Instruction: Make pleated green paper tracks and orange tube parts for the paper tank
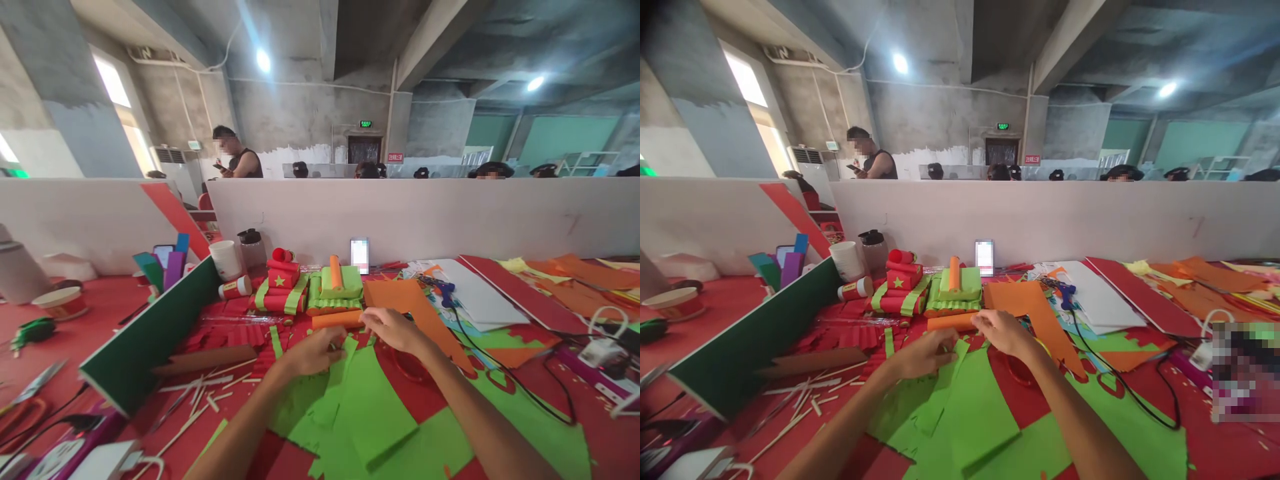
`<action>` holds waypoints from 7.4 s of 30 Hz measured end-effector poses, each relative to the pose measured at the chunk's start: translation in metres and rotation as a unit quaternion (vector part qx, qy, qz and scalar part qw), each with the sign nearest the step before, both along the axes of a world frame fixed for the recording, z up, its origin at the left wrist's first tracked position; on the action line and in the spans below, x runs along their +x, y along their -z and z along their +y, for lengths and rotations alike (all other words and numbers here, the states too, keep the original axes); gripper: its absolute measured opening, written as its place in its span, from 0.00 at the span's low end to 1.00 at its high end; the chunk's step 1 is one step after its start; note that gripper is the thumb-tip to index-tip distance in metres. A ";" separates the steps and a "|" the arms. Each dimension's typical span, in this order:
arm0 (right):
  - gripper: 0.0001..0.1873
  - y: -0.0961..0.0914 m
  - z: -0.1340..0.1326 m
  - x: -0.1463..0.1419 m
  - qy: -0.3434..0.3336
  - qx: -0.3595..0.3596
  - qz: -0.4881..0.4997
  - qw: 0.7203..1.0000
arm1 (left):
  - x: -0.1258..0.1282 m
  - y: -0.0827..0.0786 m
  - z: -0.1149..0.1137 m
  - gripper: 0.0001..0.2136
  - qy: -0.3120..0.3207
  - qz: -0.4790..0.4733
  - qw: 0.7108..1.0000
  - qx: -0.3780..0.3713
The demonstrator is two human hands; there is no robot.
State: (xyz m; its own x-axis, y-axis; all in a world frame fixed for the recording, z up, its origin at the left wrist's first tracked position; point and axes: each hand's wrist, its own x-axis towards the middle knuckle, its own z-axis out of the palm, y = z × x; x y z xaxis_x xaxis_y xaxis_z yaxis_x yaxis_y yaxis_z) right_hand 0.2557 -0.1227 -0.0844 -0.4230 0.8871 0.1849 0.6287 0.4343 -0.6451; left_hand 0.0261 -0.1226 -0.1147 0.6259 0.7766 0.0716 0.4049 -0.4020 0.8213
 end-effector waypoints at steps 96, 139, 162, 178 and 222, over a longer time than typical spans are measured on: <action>0.08 0.032 0.008 -0.034 -0.005 0.039 0.175 0.984 | 0.012 -0.003 0.005 0.12 -0.127 -0.045 0.981 0.137; 0.13 0.027 0.011 -0.031 0.002 0.036 0.258 0.965 | 0.015 -0.008 0.005 0.14 -0.154 -0.185 0.969 0.063; 0.13 0.027 0.007 -0.036 0.006 0.041 0.256 0.966 | 0.016 -0.007 0.003 0.13 -0.153 -0.183 0.968 0.073; 0.02 0.022 0.001 -0.038 0.008 0.141 0.195 0.971 | 0.012 -0.003 0.007 0.14 -0.142 -0.188 0.969 0.076; 0.12 0.027 0.011 -0.032 -0.001 0.024 0.286 0.958 | 0.016 -0.008 0.004 0.13 -0.131 -0.245 0.960 0.027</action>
State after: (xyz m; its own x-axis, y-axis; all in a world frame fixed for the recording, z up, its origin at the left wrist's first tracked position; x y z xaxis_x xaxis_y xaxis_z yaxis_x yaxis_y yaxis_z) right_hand 0.2238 -0.1120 -0.1113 -0.2418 0.8713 0.4270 0.1776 0.4724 -0.8633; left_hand 0.0422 -0.1182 -0.1065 0.2904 0.8897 0.3523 0.0682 -0.3865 0.9198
